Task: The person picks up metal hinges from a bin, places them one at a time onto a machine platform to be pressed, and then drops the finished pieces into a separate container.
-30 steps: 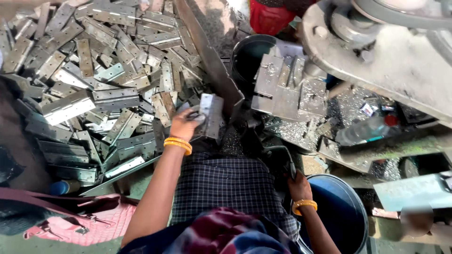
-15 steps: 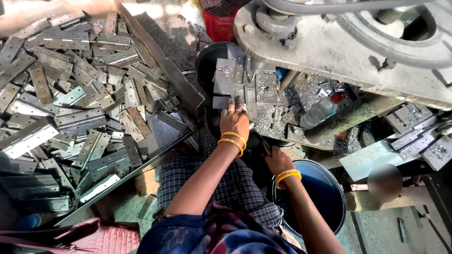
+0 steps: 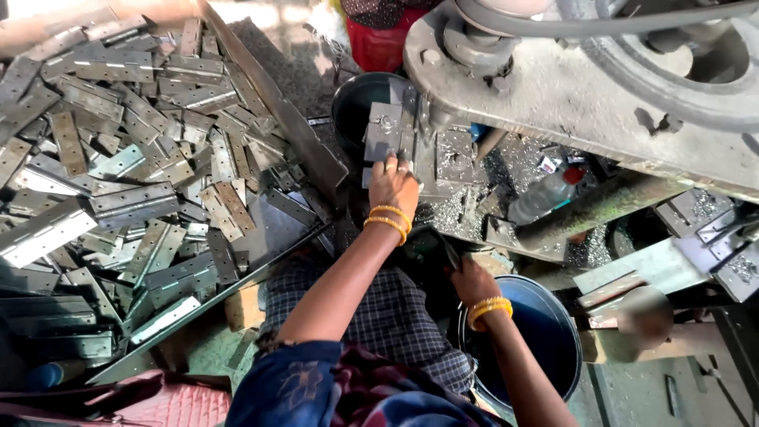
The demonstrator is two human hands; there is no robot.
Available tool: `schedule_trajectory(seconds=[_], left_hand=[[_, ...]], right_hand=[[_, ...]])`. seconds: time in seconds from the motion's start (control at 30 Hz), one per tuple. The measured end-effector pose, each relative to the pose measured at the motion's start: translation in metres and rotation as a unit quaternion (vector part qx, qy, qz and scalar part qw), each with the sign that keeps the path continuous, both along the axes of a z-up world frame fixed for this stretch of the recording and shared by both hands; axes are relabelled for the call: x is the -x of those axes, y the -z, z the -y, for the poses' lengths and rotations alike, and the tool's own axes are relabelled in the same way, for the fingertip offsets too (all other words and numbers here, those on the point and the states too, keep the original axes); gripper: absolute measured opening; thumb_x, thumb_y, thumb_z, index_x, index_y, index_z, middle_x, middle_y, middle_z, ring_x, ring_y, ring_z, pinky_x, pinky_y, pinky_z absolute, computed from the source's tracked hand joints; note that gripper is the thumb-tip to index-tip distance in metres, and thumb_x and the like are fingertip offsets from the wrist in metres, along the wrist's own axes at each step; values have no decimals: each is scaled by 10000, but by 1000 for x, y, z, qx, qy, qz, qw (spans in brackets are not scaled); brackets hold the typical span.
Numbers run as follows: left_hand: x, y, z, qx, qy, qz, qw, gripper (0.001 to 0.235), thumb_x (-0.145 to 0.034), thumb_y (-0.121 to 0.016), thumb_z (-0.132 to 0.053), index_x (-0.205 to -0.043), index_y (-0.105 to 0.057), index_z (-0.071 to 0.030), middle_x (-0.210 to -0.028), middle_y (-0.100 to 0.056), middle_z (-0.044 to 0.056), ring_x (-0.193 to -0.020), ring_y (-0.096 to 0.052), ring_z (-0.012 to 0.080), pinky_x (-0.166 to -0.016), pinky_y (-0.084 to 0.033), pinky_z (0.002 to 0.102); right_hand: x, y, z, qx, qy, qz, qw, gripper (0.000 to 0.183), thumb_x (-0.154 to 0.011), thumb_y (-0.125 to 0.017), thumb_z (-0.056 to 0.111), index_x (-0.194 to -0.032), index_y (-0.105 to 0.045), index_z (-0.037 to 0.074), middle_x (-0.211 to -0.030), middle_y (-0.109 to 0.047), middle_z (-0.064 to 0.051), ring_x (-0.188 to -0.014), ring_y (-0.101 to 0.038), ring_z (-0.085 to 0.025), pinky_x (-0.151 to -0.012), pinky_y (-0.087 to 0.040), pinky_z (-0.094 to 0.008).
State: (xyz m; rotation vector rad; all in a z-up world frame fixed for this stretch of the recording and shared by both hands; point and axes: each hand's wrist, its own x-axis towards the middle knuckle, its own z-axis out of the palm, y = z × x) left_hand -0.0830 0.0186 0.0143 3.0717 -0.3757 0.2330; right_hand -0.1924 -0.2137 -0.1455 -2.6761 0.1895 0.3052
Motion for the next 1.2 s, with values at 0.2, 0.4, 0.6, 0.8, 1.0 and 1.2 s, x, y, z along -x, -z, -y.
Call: schedule_trajectory(seconds=[0.2,0.4,0.6,0.8,1.0,1.2], left_hand=[[-24,37,15,77,-17,98,992,304,-953,-547,-224,-1076,-784,-80,-1407,-640,90,-1411,-449,281,-1068,-342,431],[-23,-4,2,61,-5,-31,998,315,-1024,-491,-191,-1126,-771,-88,-1382,-658,70,-1525,-363,297,-1273,-179,547],[-60,53,17,128,-17,195,972,323,-868,-538,-179,-1037,-792,-75,-1294,-701,121,-1362,-462,343,-1131,-181,610],[-70,-23,6,-13,-28,-97,995,334,-1038,-469,-144,-1066,-801,-119,-1237,-746,110,-1522,-378,308,-1258,-86,591],[-83,-6,-3,64,-32,10,997,309,-986,-502,-138,-1129,-771,-88,-1330,-690,106,-1492,-395,318,-1229,-107,611],[-48,-17,-3,72,-11,-46,996,302,-951,-551,-170,-1182,-729,-91,-1480,-570,83,-1502,-357,296,-1236,-77,597]], right_hand=[[45,53,-9,-46,61,17,997,603,-937,-552,326,-1503,-455,142,-1118,-690,-269,-1041,-643,-468,-868,-493,-576],[3,7,4,4,-25,19,999,464,-963,-615,384,-1276,-558,46,-1046,-703,-281,-996,-672,-462,-866,-529,-550],[40,29,-18,-101,44,65,992,520,-922,-571,392,-1367,-535,126,-1084,-686,-270,-991,-641,-475,-795,-503,-578],[8,2,3,4,-1,8,1000,409,-970,-615,423,-1172,-605,67,-1018,-718,-265,-998,-667,-457,-861,-510,-552],[37,46,-17,-50,52,42,996,458,-948,-600,427,-1231,-577,68,-1025,-712,-254,-1010,-659,-454,-840,-511,-547],[12,-45,-18,-15,19,-12,1000,435,-934,-597,391,-1200,-618,48,-1075,-722,-280,-1063,-671,-455,-901,-508,-534]])
